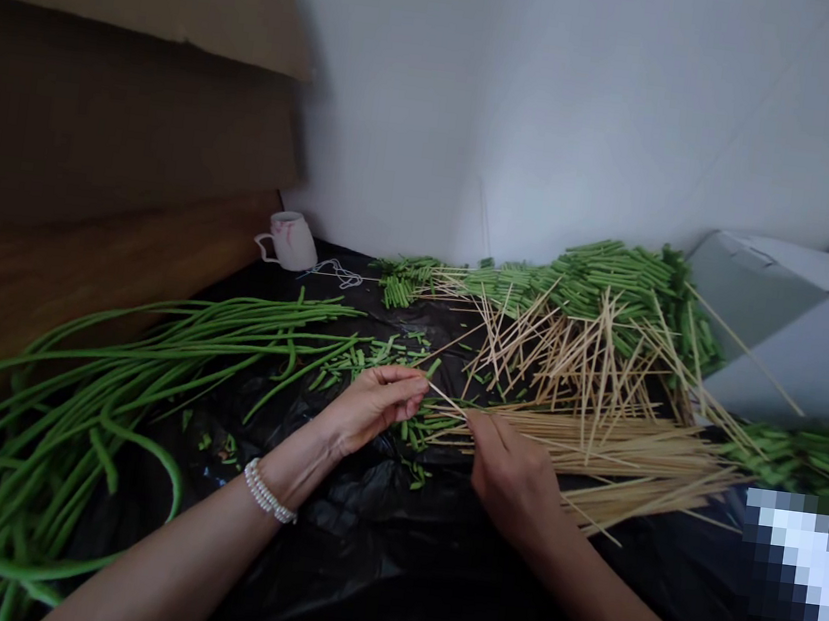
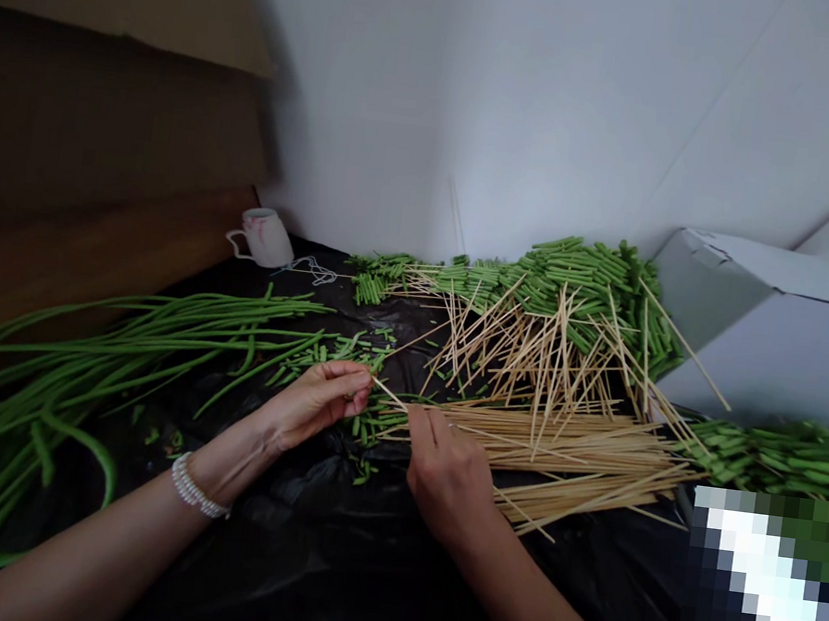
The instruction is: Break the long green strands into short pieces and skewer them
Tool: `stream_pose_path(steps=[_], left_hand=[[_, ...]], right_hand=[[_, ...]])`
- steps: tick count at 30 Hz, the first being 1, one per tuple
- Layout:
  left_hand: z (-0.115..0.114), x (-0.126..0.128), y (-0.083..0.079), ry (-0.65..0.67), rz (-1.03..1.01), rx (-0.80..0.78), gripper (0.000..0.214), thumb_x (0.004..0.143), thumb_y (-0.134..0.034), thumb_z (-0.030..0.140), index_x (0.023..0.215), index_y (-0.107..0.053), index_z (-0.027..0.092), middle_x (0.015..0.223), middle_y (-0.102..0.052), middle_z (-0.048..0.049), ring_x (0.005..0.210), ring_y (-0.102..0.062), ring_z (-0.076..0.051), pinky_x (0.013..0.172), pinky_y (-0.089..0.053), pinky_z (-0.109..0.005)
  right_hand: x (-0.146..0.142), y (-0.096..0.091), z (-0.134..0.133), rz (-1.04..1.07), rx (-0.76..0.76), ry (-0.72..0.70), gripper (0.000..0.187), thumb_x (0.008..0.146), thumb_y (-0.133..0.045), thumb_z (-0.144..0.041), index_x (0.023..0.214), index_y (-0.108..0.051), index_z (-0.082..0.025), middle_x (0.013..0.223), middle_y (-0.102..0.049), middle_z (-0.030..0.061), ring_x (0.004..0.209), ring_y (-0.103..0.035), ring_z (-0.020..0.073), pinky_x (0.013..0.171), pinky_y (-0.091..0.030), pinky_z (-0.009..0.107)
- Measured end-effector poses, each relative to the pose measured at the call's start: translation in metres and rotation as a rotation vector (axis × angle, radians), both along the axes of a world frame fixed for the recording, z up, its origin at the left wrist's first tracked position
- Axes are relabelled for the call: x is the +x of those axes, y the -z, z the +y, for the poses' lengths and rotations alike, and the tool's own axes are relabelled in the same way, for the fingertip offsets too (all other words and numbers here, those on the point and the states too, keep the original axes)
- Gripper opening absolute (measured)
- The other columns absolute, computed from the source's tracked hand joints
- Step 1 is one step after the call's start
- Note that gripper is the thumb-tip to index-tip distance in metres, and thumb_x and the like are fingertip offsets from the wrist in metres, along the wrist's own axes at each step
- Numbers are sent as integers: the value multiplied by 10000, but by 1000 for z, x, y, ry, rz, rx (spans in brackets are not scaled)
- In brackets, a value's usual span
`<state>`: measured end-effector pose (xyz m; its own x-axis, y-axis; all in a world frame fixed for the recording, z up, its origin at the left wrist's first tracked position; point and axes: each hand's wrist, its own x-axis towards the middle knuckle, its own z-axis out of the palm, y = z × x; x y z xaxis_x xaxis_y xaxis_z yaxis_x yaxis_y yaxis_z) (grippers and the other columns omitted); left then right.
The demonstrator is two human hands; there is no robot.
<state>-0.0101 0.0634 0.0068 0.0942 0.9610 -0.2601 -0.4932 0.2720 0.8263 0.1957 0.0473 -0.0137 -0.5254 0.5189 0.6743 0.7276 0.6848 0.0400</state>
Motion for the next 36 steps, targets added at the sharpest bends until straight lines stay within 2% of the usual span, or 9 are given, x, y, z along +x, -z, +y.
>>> stream_pose_path(steps=[3,8,11,18,22,24,27,31,36], left_hand=[[-2,4,1,-6,31,9,252,557,-877,204,735,-717,121,660,-655,0,579,-573,-58,606,-462,-191],[-9,16,6,108,127,45,260,556,-874,236,734,-725,117,662,-655,0,578,-552,-53,585,-426,-184],[-11,20,9,109,155,68,261,557,-870,252,736,-728,126,653,-652,6,579,-544,-54,595,-418,-188],[-11,21,10,144,352,246,210,630,-817,294,752,-738,143,727,-695,-22,657,-582,-103,676,-446,-232],[0,-1,1,39,692,390,230,686,-757,366,741,-728,145,721,-694,-28,676,-584,-137,686,-436,-253],[7,-18,-4,-125,967,431,313,776,-653,434,667,-690,143,621,-638,-13,611,-535,-128,632,-392,-249],[13,-43,-9,-212,1442,402,390,834,-553,493,663,-671,163,613,-618,-17,588,-504,-138,588,-325,-260],[13,-57,-7,-87,1769,244,333,754,-630,527,713,-659,198,725,-664,-37,661,-565,-180,567,-301,-265],[12,-58,-3,52,1838,153,208,713,-689,424,782,-661,230,837,-699,-29,770,-616,-203,587,-336,-259]], right_hand=[[-2,1,-1,7,-13,-3,333,831,-395,-31,1054,-634,-97,792,-672,78,607,-587,148,549,-430,261],[-6,0,-5,-3,-8,-12,335,855,-387,-37,1082,-629,-83,810,-680,76,613,-598,151,578,-453,265],[-7,-1,-6,-7,-6,-16,329,860,-394,-45,1087,-630,-73,799,-677,75,597,-594,154,563,-442,271],[-9,2,-3,-27,28,-7,296,878,-389,-62,1026,-644,-97,741,-660,55,556,-567,145,536,-385,271],[-4,2,2,-44,68,29,303,870,-403,-61,1053,-639,-112,758,-661,42,549,-542,142,531,-342,282],[-1,1,4,-43,62,55,302,864,-410,-63,1047,-642,-124,768,-662,41,554,-531,139,529,-323,286],[2,1,6,-48,47,77,309,855,-414,-65,1048,-645,-137,756,-656,37,556,-514,134,532,-305,287],[1,2,6,-43,37,86,285,861,-427,-88,1026,-652,-147,718,-640,28,555,-501,134,533,-301,286],[-1,2,5,-19,9,75,269,892,-438,-123,1065,-644,-133,771,-657,41,608,-537,141,555,-332,281]])
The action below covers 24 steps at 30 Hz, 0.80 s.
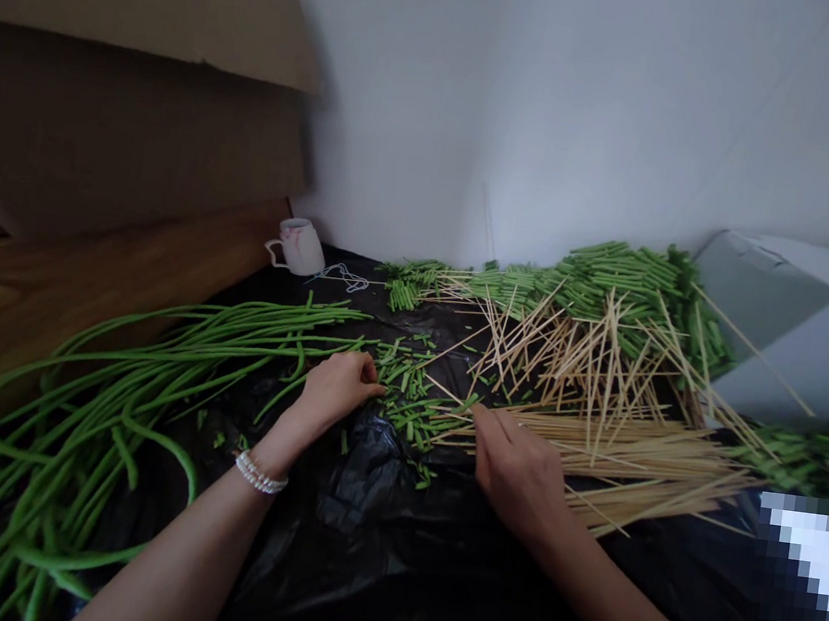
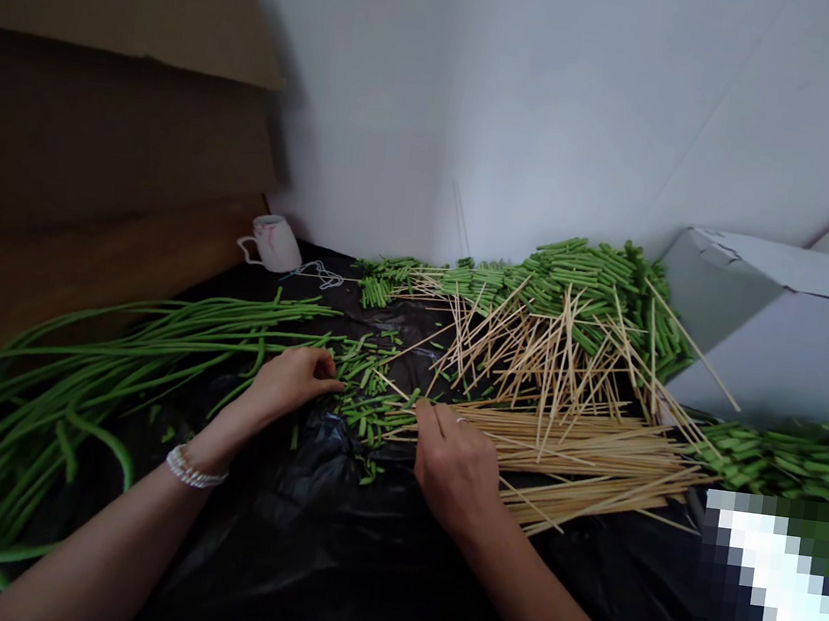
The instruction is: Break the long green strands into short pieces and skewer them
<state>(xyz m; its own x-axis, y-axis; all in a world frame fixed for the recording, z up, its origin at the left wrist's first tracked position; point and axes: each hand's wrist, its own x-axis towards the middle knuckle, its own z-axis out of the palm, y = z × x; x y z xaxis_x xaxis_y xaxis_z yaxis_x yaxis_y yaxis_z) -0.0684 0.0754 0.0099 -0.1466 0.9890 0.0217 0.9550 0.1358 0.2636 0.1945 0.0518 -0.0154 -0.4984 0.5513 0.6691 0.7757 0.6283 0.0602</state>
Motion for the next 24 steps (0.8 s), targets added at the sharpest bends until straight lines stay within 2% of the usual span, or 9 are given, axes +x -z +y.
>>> stream_pose_path(steps=[6,12,16,18,20,24], left_hand=[[2,3,4,-15,49,6,122,784,-594,304,871,-634,229,892,-700,-39,819,-636,-206,619,-391,-261],[-2,12,10,-8,182,84,175,830,-492,243,949,-608,190,930,-679,-86,842,-647,-235,653,-434,-294],[-2,13,8,8,107,194,175,832,-492,215,949,-621,194,965,-674,-78,847,-636,-216,684,-437,-287],[0,14,6,35,-71,276,163,825,-525,221,948,-628,195,943,-680,-61,804,-623,-191,698,-433,-279],[3,17,5,78,-401,294,148,808,-587,261,921,-639,181,873,-686,-43,722,-599,-158,679,-431,-265],[3,28,6,94,-1189,79,295,707,-743,350,913,-674,151,801,-690,-30,583,-522,-85,570,-393,-211]], right_hand=[[0,3,1,0,2,-30,295,908,-428,-129,1133,-620,-116,811,-671,55,634,-565,155,579,-372,284],[1,2,1,8,26,-36,289,914,-413,-120,1092,-641,-126,821,-695,54,613,-569,141,573,-370,275],[1,0,1,-1,20,-26,263,915,-436,-141,1051,-661,-141,787,-684,42,593,-552,135,553,-350,276],[1,-1,1,4,25,-34,259,914,-445,-142,1049,-666,-140,775,-677,38,598,-551,135,556,-350,276],[2,-2,0,2,29,-40,267,908,-452,-132,1071,-664,-137,778,-676,36,608,-552,135,562,-354,277],[3,-4,0,-7,47,-34,300,888,-459,-108,1111,-658,-130,785,-674,39,619,-549,137,565,-354,281]])
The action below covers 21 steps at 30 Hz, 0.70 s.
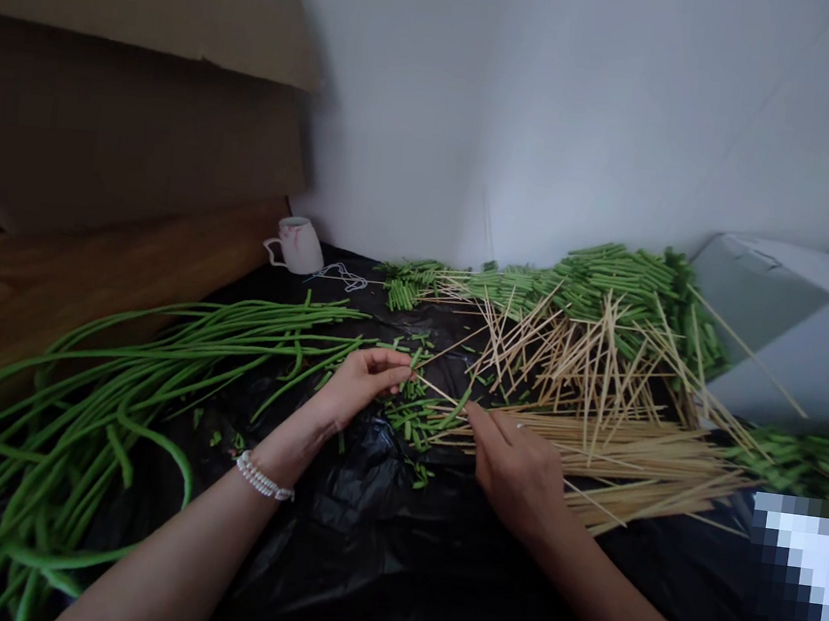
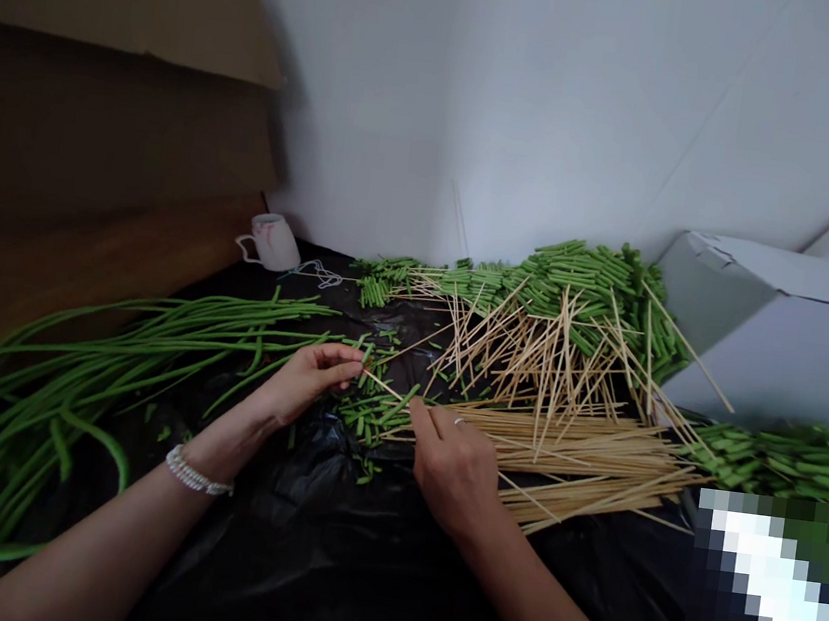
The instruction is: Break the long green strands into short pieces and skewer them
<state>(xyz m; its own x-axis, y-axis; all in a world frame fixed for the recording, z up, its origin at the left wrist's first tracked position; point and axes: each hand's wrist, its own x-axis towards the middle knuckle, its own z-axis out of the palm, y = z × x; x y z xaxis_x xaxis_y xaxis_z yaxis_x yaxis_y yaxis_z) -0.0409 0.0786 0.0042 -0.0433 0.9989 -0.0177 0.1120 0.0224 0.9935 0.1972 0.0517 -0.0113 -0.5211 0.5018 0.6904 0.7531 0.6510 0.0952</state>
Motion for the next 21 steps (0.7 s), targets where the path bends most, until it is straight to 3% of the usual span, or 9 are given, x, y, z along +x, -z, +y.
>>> stream_pose_path(steps=[3,6,11,21], left_hand=[[-4,6,-1,57,-300,-114,328,636,-817,329,890,-711,149,827,-702,-40,538,-468,-39,519,-339,-177],[-6,7,-2,95,-401,-147,302,629,-833,299,873,-741,146,849,-702,-51,529,-438,-18,498,-311,-165],[-6,7,-2,144,-432,-159,269,654,-823,282,879,-754,153,849,-702,-54,539,-443,-17,498,-309,-164],[-6,8,-3,117,-420,-182,275,645,-828,274,878,-752,149,835,-710,-54,532,-453,-21,498,-322,-169]], right_hand=[[0,-1,0,10,19,12,322,882,-454,-95,1134,-652,-123,780,-670,42,636,-547,145,577,-350,286],[1,-1,0,15,19,12,338,876,-448,-86,1148,-646,-106,783,-668,51,664,-550,157,603,-355,291],[1,1,1,12,28,15,340,871,-445,-77,1142,-649,-106,791,-667,50,663,-538,159,599,-353,296],[1,1,0,-1,27,16,341,865,-446,-86,1134,-653,-116,774,-664,45,641,-525,153,580,-345,298]])
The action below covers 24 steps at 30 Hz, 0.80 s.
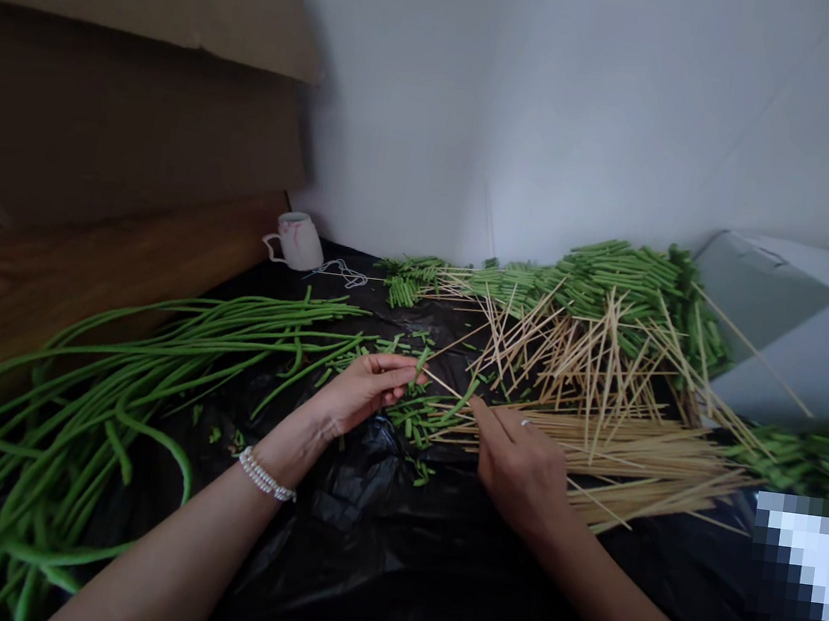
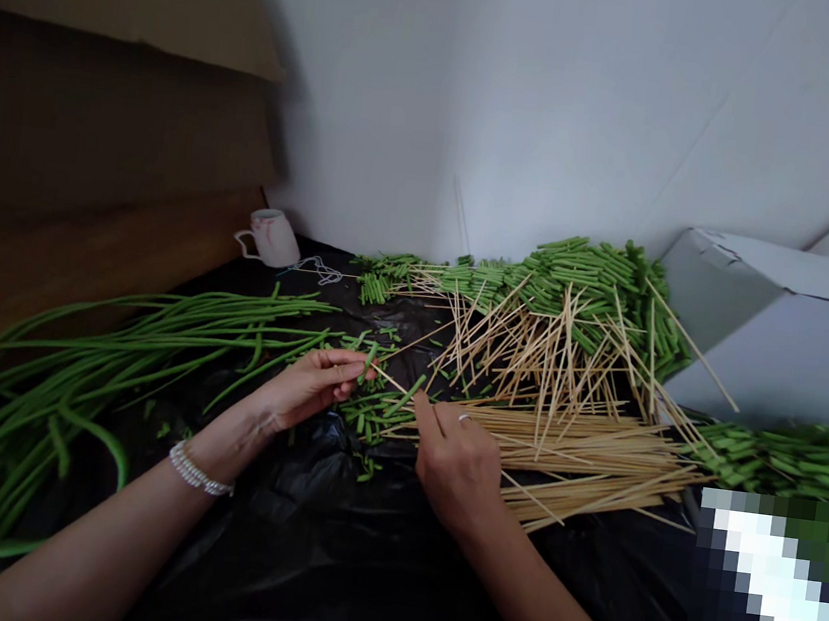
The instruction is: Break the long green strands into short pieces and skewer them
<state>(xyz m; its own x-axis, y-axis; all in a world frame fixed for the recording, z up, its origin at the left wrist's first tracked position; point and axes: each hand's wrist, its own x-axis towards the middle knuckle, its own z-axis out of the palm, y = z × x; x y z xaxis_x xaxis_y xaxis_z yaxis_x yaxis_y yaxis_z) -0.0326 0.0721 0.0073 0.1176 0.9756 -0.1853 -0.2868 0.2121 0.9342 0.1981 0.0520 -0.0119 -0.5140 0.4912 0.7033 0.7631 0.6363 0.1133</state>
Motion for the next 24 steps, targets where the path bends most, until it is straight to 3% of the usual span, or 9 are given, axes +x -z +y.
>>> stream_pose_path(steps=[24], left_hand=[[3,1,8,-86,-16,-89,265,557,-876,246,755,-746,127,736,-696,-43,542,-503,-32,520,-392,-162]], right_hand=[[-1,2,-2,-43,9,-9,347,862,-440,-66,1145,-637,-98,816,-666,60,677,-562,151,603,-390,281]])
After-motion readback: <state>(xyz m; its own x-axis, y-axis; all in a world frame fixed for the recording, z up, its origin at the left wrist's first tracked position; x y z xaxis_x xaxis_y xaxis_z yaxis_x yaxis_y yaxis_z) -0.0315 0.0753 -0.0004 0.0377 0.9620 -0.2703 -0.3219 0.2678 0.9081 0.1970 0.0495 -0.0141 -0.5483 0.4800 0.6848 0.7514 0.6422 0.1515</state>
